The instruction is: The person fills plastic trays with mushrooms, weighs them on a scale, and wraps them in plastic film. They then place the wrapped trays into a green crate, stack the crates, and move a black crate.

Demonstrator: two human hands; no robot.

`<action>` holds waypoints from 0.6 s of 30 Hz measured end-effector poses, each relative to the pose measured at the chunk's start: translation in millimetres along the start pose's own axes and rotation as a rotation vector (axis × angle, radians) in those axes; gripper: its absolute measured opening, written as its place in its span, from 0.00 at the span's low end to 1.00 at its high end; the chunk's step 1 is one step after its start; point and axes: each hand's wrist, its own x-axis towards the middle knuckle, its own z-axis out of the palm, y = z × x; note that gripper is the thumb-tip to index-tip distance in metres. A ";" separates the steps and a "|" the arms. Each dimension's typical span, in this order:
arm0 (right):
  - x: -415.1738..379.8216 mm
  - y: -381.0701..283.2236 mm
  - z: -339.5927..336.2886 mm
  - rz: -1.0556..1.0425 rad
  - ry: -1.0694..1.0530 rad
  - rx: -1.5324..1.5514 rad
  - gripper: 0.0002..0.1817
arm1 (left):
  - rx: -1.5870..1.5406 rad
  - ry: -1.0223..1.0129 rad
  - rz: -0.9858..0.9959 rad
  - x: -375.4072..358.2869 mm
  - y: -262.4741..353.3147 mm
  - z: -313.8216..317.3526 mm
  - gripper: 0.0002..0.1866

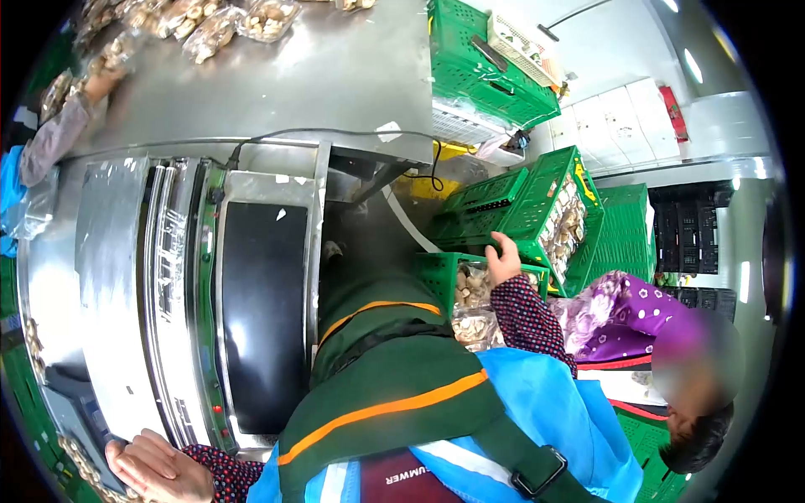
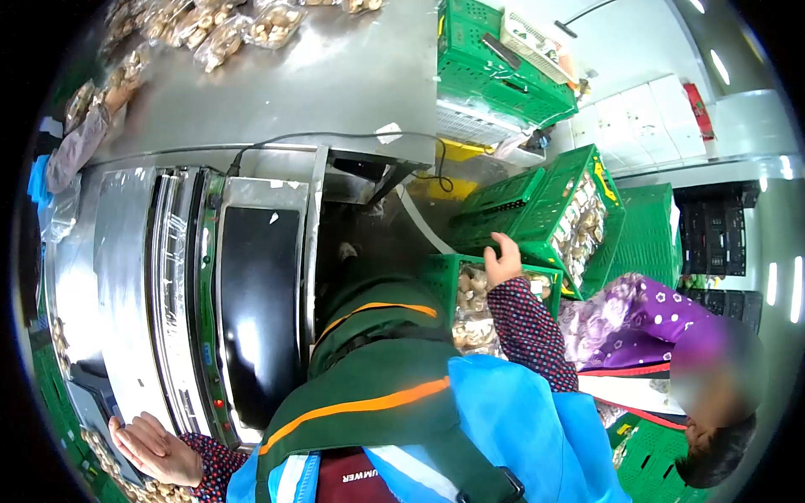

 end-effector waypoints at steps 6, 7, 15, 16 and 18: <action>-93.4 -8.1 -2.4 -0.048 -0.463 -0.104 0.28 | -0.016 0.105 0.070 8.3 -9.5 -5.5 0.14; -115.4 -14.3 -1.9 -0.104 -0.521 -0.281 0.28 | -0.073 0.101 0.069 10.0 -8.7 -5.6 0.13; -44.5 -53.9 16.1 -0.228 -0.371 -0.125 0.18 | -0.199 -0.056 0.217 3.4 -3.4 -21.8 0.12; -30.6 -70.9 19.0 -0.308 -0.330 -0.054 0.17 | -0.196 -0.040 0.189 -0.2 -5.5 -24.1 0.12; -19.6 -100.5 26.2 -0.133 -0.413 0.189 0.14 | -0.087 0.027 0.186 -3.2 -5.8 -28.6 0.11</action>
